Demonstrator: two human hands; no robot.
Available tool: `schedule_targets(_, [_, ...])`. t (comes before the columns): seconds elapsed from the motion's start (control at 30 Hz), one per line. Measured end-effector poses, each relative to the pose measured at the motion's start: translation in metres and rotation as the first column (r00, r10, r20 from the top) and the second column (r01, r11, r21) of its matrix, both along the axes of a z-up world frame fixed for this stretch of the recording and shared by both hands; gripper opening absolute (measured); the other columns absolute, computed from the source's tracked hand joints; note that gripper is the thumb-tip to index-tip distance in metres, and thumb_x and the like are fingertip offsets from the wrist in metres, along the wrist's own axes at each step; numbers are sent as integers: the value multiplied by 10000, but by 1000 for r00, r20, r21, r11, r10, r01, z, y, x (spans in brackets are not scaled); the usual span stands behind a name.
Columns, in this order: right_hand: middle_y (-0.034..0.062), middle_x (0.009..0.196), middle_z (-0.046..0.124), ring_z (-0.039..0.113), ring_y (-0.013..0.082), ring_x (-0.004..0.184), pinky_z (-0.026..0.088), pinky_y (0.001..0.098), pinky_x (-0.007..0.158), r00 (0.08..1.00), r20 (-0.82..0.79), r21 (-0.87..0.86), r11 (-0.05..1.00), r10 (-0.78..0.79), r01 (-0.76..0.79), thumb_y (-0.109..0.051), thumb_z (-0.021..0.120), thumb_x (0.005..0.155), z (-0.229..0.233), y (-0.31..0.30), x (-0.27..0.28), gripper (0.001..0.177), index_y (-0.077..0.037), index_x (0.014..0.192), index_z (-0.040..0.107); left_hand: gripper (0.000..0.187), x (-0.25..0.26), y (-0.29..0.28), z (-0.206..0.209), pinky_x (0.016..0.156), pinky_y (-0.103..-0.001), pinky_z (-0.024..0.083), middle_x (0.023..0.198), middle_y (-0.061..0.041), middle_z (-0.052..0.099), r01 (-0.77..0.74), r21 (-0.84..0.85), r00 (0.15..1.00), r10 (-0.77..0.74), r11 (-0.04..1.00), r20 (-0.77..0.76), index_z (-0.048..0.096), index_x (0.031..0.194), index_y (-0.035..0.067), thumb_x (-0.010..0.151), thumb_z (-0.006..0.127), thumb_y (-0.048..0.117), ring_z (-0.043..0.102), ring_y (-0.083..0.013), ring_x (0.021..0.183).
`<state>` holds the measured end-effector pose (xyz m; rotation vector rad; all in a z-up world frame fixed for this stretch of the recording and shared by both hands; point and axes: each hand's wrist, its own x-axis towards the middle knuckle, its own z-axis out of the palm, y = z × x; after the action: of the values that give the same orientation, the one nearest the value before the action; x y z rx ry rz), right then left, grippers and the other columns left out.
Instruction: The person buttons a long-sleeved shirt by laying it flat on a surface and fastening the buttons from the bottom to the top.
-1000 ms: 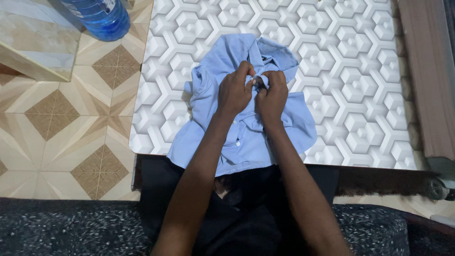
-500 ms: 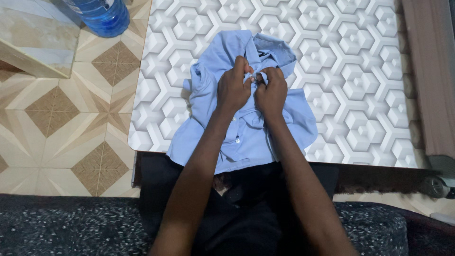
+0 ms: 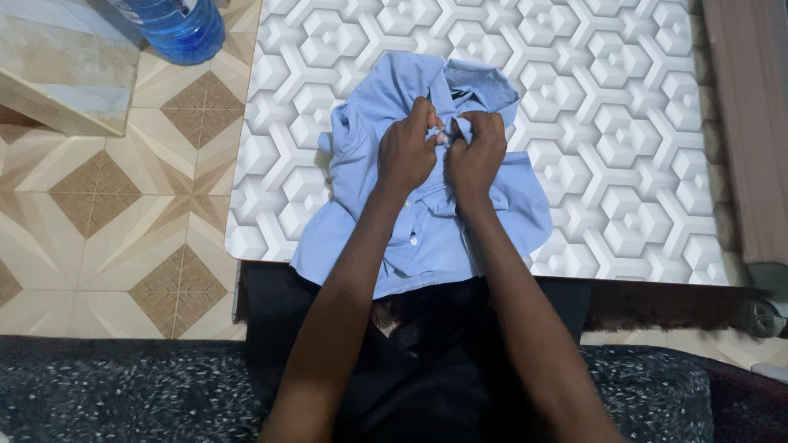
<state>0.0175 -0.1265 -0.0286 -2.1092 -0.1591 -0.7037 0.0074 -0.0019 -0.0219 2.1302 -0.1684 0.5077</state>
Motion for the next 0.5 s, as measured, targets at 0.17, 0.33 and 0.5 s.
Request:
schedule_targets(0.17, [165, 932, 618, 613, 336, 832, 468, 428, 719, 999, 25, -6, 1000, 22, -22, 27, 679, 835, -4, -2, 5, 123, 4, 953, 702, 387, -4, -3, 5, 735, -519, 488, 970, -93, 717, -56, -39, 996, 58, 998, 72, 466, 1089, 85, 848, 761, 15, 701, -387, 899])
schedule_targets(0.33, [137, 900, 642, 629, 276, 781, 476, 392, 681, 1000, 5, 58, 998, 30, -31, -74, 748, 901, -2, -2, 2, 88, -14, 958, 718, 348, -8, -2, 9, 760, -511, 483, 987, -106, 705, -86, -24, 993, 88, 996, 85, 489, 1090, 77, 861, 745, 25, 694, -386, 925])
schedule_targets(0.5, [129, 961, 736, 715, 230, 881, 535, 339, 783, 985, 46, 144, 975, 165, -170, -86, 768, 886, 5, -5, -2, 162, -28, 1036, 749, 176, -9, -4, 6, 844, -454, 519, 1015, -131, 686, -199, -192, 955, 234, 961, 183, 561, 1093, 63, 958, 668, 23, 685, -369, 994])
